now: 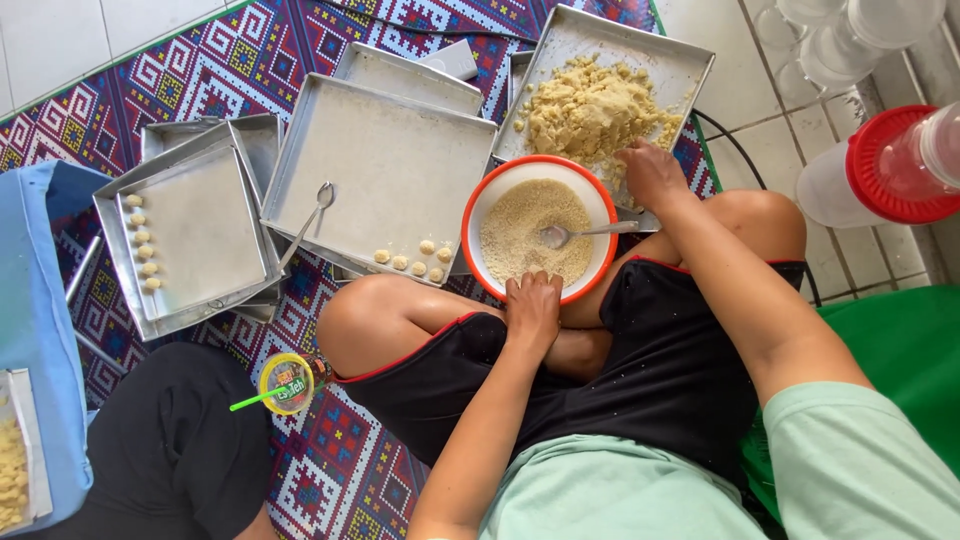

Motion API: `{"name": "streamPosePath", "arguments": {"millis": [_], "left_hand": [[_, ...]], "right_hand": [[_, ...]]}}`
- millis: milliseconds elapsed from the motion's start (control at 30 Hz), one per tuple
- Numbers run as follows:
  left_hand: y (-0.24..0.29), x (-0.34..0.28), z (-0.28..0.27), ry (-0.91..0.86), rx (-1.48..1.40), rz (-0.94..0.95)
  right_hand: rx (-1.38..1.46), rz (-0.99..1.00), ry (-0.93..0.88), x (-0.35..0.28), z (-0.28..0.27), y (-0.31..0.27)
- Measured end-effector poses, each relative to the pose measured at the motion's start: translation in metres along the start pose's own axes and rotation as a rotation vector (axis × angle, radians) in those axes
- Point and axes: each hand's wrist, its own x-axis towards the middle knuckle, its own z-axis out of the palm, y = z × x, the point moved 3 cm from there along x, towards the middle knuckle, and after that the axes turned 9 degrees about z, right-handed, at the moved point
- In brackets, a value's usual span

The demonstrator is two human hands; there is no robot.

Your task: A person sits on the floor and manually rolls small pieces of dough into balls, coats them in a mixture using a spoon, and arranges them on a baking tray.

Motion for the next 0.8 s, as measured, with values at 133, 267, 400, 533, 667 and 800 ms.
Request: {"name": "streamPosePath", "arguments": {"millis": [133,267,400,533,667,800], "left_hand": [[0.005,0.0,-0.005,0.021,0.02,-0.037],[0.007,-0.004,-0.009,0.022,0.028,-0.058],[0.001,-0.003,-0.006,-0.016,0.027,-0.06],[0.001,-0.003,-0.008,0.003,0.032,-0.046],[0.0,-0.006,-0.012,0.032,0.006,-0.012],[-0.003,-0.007,-0.016,0.153,-0.056,0.03]], "right_hand": [[0.064,0.025,-0.042,-0.013,-0.022,-0.01],[-0.062,-0.006,-0.002,0.001,0.002,-0.001],[-0.255,-0.029,0.005,0.005,0.007,-0.002],[-0.297,-0.009,-0.03,0.011,0.015,0.001],[-0.286,0.008,-0.043,0.012,0.018,0.001],[-0.377,-0.014,-0.039,0.011,0.017,-0.003]]}}
